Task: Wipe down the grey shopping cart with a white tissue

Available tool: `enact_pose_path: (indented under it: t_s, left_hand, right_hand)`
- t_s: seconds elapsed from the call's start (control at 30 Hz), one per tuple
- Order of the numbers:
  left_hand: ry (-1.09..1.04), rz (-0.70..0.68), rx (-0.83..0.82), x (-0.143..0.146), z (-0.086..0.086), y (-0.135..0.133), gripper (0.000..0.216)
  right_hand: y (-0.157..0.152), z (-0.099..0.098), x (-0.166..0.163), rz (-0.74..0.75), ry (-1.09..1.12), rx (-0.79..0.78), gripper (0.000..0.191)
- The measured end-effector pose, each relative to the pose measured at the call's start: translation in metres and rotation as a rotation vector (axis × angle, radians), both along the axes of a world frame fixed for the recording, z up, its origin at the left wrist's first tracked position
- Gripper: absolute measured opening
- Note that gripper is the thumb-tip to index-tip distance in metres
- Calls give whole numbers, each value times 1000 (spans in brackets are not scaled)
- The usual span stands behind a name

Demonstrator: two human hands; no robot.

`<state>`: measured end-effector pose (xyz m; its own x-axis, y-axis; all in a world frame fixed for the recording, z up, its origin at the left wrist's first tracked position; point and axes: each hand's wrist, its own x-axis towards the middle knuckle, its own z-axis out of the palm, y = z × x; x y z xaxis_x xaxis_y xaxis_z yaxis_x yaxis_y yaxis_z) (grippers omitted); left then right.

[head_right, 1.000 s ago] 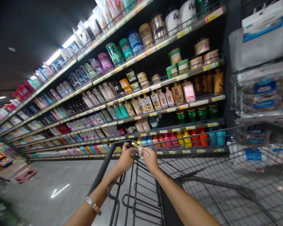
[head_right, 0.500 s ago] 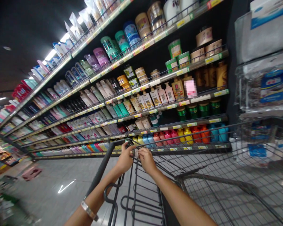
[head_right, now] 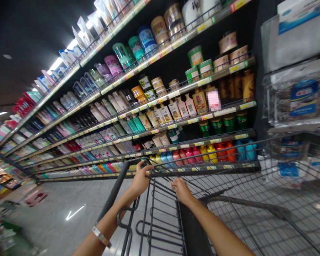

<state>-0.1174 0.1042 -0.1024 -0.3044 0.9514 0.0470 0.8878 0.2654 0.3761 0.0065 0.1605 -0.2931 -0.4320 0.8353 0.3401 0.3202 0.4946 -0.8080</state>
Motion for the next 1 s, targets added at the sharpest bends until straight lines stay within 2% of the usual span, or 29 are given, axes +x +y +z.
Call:
enact_pose_path:
  t_s: [0.1,0.23,0.3,0.37,0.4,0.47,0.53,0.63,0.7,0.83,1.0]
  left_hand:
    - [60,5,28,1,0,1,60]
    - [153,19,43,4,2,2,57]
    - [183,27,40,6,3,3,54]
    - [204,41,42,8,3,4,51]
    - [211,50,46,9,3,4,49]
    - [220,68,58,11,2,5,47]
    - [223,89,72,13,2,5,49]
    - [218,128,99,17,2,6,60]
    - [208,142,100,19,2,6,70]
    - [172,125,53,20,1,9,81]
    - [120,123,17,20,-2,13,82]
  right_hand:
    - [-3,-3,-1,-95,-49,-4,31]
    - [-8,-14,13,-202,-145,-86,29]
    - [-8,-11,23,-217,-158,-100,26]
    - [-7,6,30,-212,-123,-61,26]
    - [-5,19,32,-171,-38,19,28]
    - [1,53,29,-64,144,200,31]
    - [11,87,22,-63,272,313,32]
    - [29,126,2,-165,376,294,31]
    - [41,144,-15,-159,408,282,32]
    - [54,160,-56,-48,341,324,33]
    - [58,151,-80,-2,140,275,30]
